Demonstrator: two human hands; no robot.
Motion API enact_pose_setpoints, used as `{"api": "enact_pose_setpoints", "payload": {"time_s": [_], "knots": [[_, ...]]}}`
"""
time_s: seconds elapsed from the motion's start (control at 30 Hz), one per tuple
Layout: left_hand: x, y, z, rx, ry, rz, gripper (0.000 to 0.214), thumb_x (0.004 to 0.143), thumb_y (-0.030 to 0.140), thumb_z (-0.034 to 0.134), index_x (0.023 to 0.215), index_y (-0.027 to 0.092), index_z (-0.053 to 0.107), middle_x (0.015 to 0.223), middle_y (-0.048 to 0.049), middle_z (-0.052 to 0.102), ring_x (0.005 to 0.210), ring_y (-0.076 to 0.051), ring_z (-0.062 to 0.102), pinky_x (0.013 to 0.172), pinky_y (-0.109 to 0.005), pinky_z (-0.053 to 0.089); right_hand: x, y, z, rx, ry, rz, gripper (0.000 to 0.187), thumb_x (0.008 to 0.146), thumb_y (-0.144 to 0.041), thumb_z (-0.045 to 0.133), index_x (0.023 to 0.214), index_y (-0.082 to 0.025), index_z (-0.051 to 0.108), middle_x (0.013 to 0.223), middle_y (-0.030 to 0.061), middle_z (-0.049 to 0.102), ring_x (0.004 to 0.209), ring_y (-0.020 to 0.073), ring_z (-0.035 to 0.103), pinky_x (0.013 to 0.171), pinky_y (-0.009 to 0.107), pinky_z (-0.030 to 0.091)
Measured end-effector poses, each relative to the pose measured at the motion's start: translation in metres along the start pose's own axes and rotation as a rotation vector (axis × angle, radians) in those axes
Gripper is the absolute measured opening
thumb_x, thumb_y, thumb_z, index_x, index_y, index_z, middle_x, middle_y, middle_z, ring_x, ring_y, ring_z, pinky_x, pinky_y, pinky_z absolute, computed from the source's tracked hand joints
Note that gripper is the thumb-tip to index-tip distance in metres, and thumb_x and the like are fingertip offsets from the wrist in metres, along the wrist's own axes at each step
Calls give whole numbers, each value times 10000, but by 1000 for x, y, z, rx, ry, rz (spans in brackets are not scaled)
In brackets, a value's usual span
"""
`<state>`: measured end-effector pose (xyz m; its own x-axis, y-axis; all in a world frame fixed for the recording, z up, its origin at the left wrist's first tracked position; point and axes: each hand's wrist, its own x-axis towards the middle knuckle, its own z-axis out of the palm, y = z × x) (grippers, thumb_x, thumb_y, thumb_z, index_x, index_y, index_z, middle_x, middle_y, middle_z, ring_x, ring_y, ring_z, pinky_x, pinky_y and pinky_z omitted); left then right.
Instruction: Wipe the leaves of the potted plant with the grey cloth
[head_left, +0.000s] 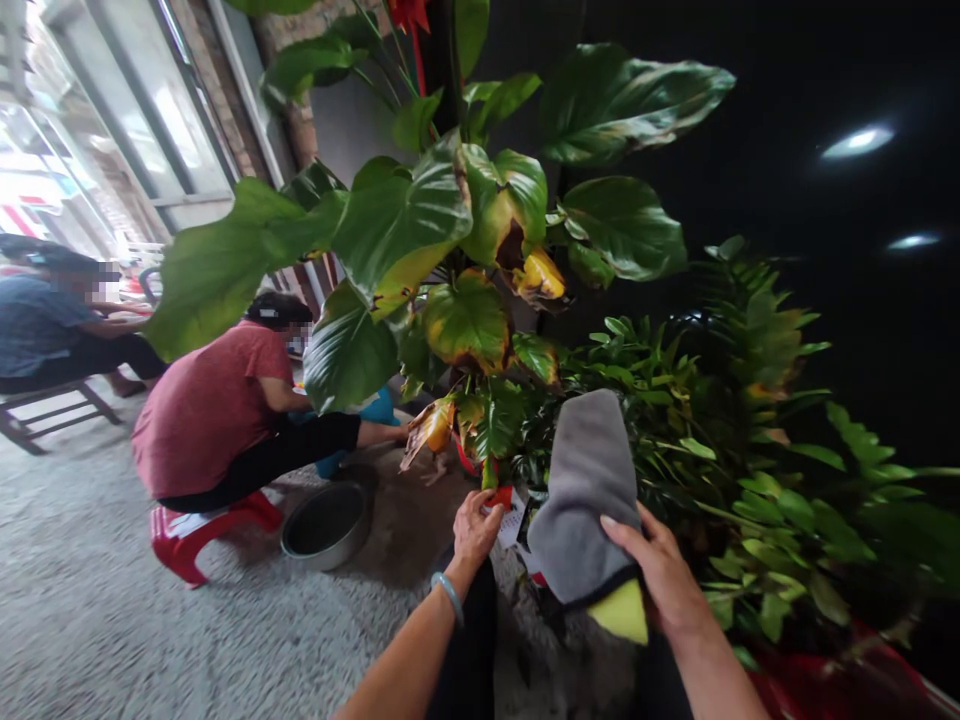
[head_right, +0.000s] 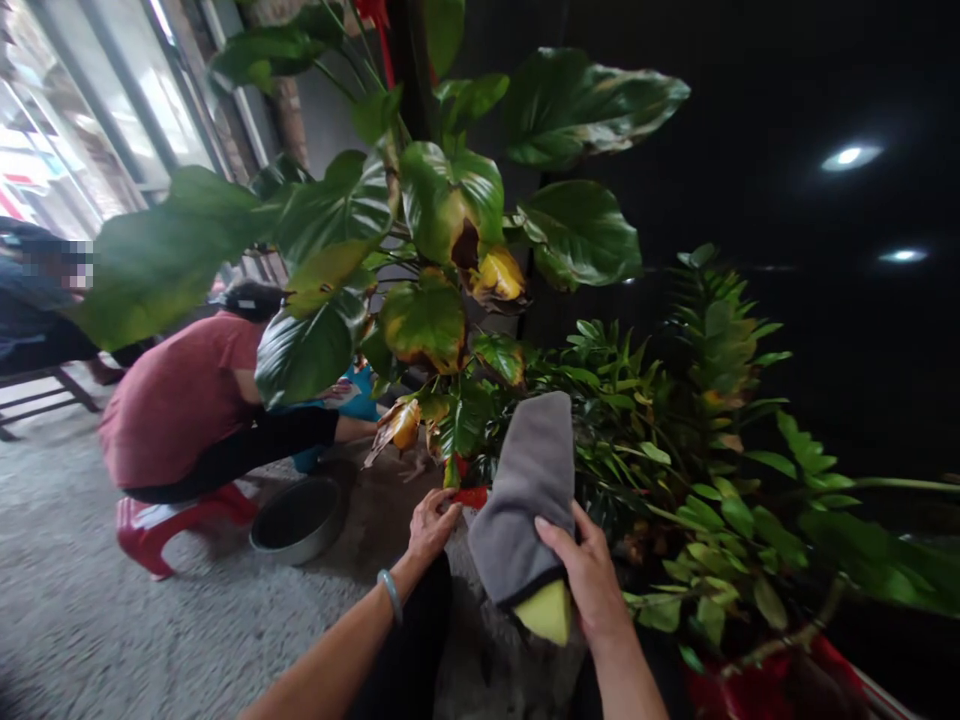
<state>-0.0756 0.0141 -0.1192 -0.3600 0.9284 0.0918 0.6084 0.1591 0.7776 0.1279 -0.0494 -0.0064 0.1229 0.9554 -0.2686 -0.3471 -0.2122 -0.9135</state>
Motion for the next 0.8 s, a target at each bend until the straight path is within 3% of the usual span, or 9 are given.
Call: {"api": "enact_pose_setpoints", "payload": {"time_s": [0.13,0.23,0.3,0.4,0.47,0.53,0.6,0.7,0.8], "knots": [[-3,5,9,-36,-3,22,255,757,231,604,964,181,744,928,-42,701,811,-168,638,782,-266,474,2,30,0,-185,52,71,402,412,-328,845,770,-192,722,738,57,758,801,313,698,754,388,522],[-2,5,12,-41,-9,27,253,742,231,612,951,183,747,921,-42,704,819,-171,643,783,-262,475,-13,50,-15,-257,51,60,403,394,-264,852,775,-206,734,774,47,761,859,318,690,795,383,516],[-1,5,12,-40,-6,28,260,740,238,610,952,177,747,929,-48,706,838,-180,645,802,-275,479,-20,40,-28,-191,90,20,462,398,-290,869,835,-212,742,831,44,767,876,310,692,804,379,519],[-2,7,10,-45,-4,34,266,746,249,597,953,175,747,928,-53,709,843,-189,644,802,-293,485,-16,-2,-40,-12,128,-14,543,435,-352,876,940,-212,730,799,44,764,776,293,711,741,395,542],[-3,9,8,-49,-14,37,266,747,249,590,950,179,747,904,-46,708,818,-183,642,770,-288,487,-3,-26,-40,96,146,-30,519,418,-342,879,894,-205,722,728,41,753,722,293,713,700,400,554],[-4,11,7,-44,-14,30,262,745,247,587,943,184,747,880,-37,702,790,-175,639,744,-277,484,7,-31,-37,172,222,-27,457,387,-325,871,793,-199,705,663,37,737,718,300,714,680,401,565],[-3,10,5,-36,-6,25,254,741,245,586,929,189,748,857,-31,695,770,-169,637,732,-270,484,8,-15,-33,196,280,25,426,385,-338,857,751,-191,696,630,39,726,724,307,716,660,400,573],[0,4,5,-26,21,22,245,728,229,591,910,196,752,834,-32,692,762,-172,632,742,-279,488,-11,20,-29,159,250,172,463,384,-378,865,770,-175,708,634,45,730,699,304,718,626,392,578],[3,-2,4,-25,40,39,242,722,216,600,908,191,753,852,-41,701,775,-179,630,758,-292,491,-32,22,-27,132,197,200,514,388,-389,883,824,-171,719,667,44,743,688,300,719,630,383,576]]}}
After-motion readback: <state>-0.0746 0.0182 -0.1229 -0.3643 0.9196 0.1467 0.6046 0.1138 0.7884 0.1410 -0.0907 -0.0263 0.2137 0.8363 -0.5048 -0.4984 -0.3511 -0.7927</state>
